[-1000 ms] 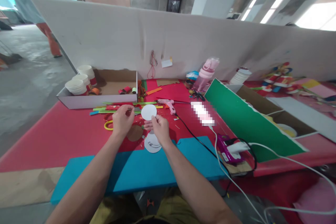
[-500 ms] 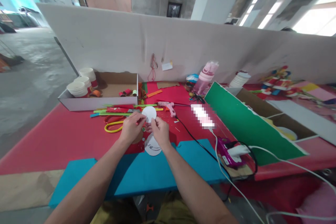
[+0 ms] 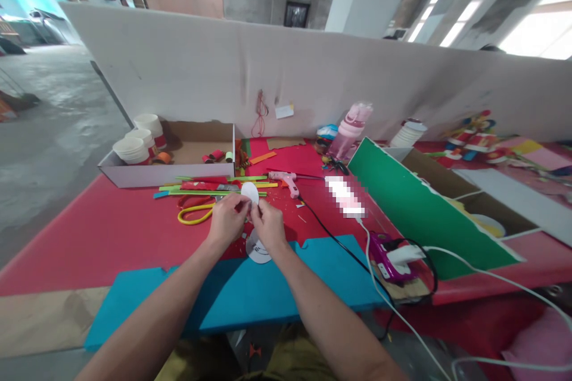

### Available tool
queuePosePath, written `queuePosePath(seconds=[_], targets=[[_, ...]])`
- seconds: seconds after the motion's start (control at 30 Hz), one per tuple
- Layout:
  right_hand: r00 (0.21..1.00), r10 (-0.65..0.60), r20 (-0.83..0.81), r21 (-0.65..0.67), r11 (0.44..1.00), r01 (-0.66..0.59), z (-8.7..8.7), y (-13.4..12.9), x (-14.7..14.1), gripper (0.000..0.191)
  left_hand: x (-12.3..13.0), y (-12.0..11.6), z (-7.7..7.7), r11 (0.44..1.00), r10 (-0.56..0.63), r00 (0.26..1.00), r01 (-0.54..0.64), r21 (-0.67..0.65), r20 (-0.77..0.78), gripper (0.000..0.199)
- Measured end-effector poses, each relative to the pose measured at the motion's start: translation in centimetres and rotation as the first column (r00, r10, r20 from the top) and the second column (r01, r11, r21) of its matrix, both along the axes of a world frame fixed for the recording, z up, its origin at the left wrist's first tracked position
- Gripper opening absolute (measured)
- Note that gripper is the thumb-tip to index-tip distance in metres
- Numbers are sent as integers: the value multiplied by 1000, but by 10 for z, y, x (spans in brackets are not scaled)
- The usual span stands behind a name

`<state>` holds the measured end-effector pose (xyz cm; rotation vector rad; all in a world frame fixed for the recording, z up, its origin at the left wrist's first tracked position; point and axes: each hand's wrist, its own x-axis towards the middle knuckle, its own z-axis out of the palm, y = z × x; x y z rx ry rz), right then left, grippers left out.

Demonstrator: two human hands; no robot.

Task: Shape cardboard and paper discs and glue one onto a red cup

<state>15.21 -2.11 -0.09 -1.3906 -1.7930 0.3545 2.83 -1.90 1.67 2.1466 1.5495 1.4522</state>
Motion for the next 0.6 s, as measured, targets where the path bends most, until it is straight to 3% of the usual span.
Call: queuePosePath(seconds=[0.27,0.6], targets=[[1000,14,23,47,999,-15,0,0,0,28,3,-2,0,998,43,999,-43,-55,-5,9],[992,-44,-116,-39,998,39,3,1,-5,32,3,0,-4,997,74,973,-72,21,-220,15]])
